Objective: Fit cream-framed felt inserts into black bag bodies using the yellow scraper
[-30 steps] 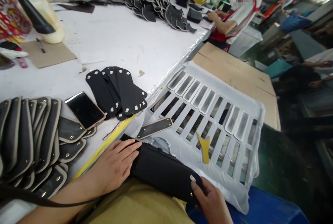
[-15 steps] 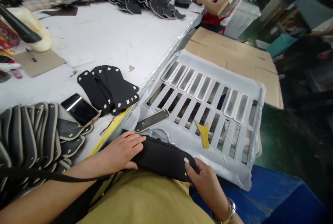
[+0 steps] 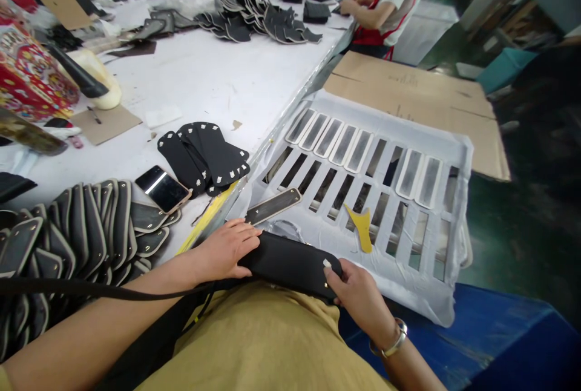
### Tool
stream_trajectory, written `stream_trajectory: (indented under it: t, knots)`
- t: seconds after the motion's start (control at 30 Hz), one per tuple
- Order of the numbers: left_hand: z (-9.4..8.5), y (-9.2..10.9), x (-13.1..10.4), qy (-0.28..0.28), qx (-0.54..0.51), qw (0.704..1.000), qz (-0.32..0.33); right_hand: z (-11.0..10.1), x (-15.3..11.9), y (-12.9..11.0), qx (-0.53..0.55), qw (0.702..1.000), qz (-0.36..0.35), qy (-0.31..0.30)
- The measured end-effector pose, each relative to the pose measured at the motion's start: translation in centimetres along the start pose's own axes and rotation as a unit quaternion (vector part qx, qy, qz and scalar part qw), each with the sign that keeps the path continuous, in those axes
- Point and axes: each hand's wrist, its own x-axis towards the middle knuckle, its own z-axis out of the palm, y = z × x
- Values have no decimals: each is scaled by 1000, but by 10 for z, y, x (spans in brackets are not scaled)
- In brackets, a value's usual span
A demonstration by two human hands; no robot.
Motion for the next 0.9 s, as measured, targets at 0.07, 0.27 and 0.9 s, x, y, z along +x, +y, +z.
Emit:
stream_trajectory:
  t: [0.07,0.27,0.9]
  knots:
    - [1,4,1,5,7,1000,-4,0,-1,0,8,1000,1,1]
    - [13,17,9,48,2,999,5,-1,-1,0,12,1000,-9,12]
    - [22,51,47,36,-11,999,21,-7,4,-3,-98,993,-49,35]
